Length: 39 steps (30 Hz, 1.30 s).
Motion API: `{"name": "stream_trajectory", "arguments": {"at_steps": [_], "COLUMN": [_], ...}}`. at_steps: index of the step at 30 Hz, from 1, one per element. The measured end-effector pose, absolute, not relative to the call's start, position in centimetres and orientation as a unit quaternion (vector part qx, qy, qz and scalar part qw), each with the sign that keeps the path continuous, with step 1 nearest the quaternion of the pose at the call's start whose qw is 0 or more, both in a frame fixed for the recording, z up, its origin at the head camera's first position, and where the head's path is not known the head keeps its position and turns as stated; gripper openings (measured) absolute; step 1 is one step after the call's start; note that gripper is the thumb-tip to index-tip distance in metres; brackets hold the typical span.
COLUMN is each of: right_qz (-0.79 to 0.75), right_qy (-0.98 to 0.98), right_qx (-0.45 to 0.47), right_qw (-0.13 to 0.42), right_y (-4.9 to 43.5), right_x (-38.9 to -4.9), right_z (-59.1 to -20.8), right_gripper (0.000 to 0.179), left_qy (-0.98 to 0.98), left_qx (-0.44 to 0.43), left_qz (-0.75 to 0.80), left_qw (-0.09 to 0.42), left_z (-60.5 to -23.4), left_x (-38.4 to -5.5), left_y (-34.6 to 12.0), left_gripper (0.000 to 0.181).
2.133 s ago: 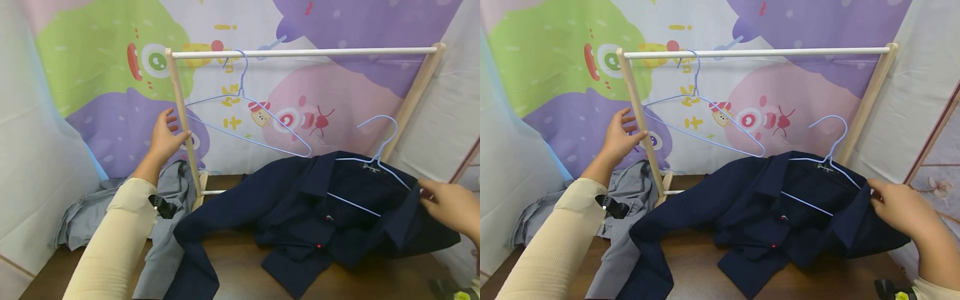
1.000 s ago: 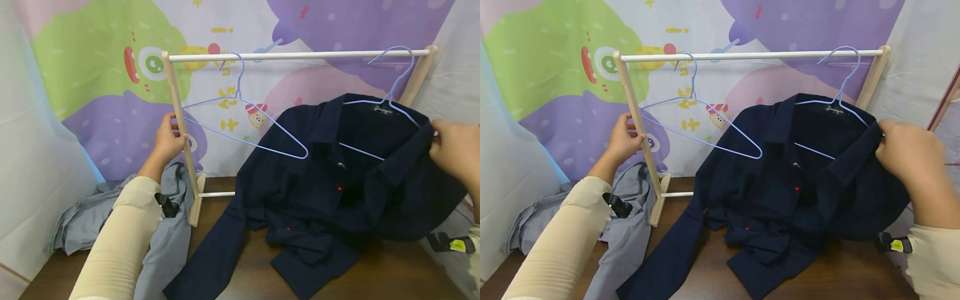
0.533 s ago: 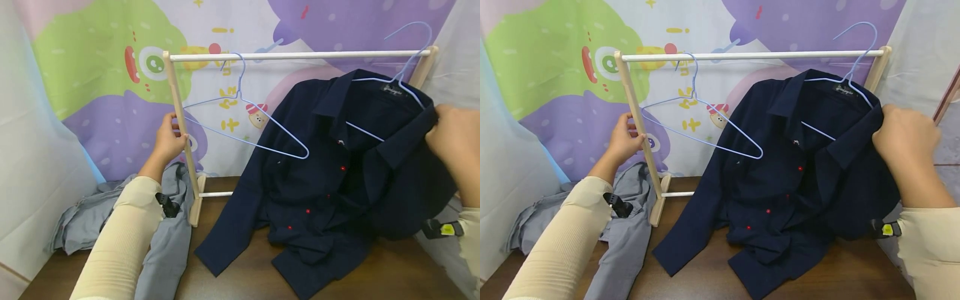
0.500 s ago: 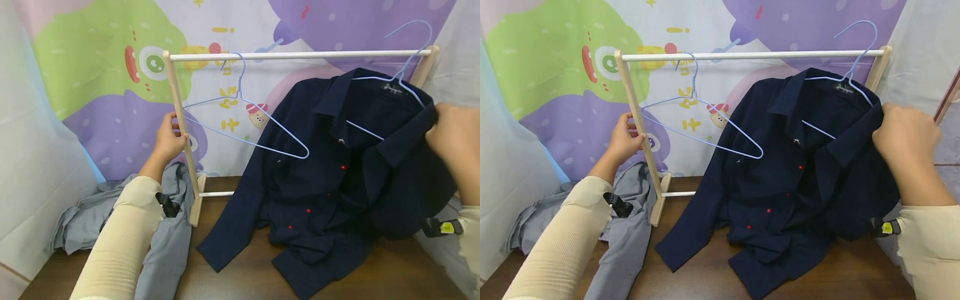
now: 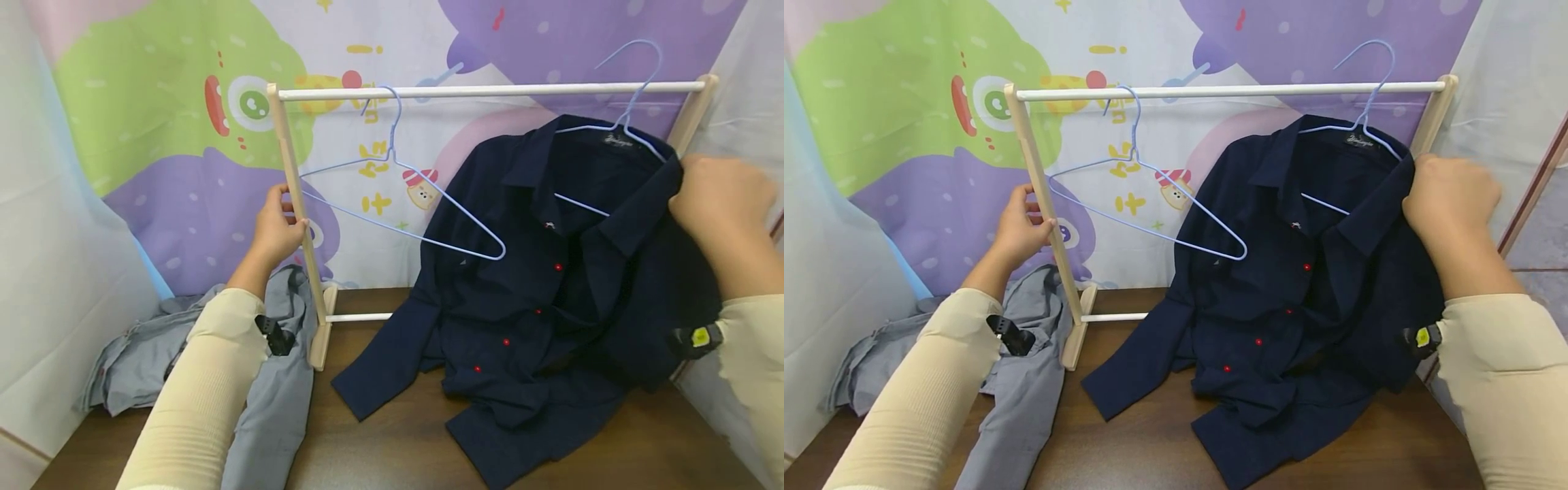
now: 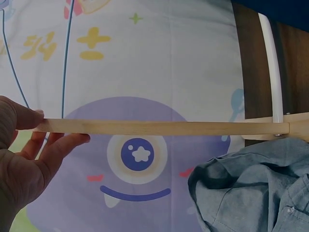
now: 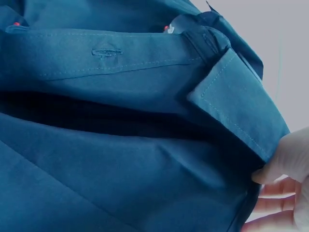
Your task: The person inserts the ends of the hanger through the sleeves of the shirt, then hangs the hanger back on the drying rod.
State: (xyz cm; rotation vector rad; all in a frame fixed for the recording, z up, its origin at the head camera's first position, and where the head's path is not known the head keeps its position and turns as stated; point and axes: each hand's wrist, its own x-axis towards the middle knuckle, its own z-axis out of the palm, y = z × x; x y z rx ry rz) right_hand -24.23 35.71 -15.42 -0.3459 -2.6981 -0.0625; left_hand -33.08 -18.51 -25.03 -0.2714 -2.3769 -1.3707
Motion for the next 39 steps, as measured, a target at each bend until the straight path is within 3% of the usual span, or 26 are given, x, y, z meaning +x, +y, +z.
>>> {"name": "stream_trajectory", "arguments": {"at_steps": [19, 39], "right_qz": [-0.011, 0.015], "right_qy": [-0.978, -0.970], "right_qx": [-0.065, -0.038], "right_qw": [0.200, 0.240], "right_y": [36.0, 36.3], "right_x": [-26.2, -25.9], "right_z": [-17.5, -18.3], "right_gripper": [0.030, 0.023], "left_qy": [-0.848, -0.840], "left_qx": [-0.089, -0.077], "left_qz": [-0.490, -0.500], "left_qw": [0.181, 0.196], "left_z": [-25.0, -25.3], "left_x": [-32.9, -32.9], "left_y": [-18.4, -18.3], "left_gripper": [0.061, 0.060]}}
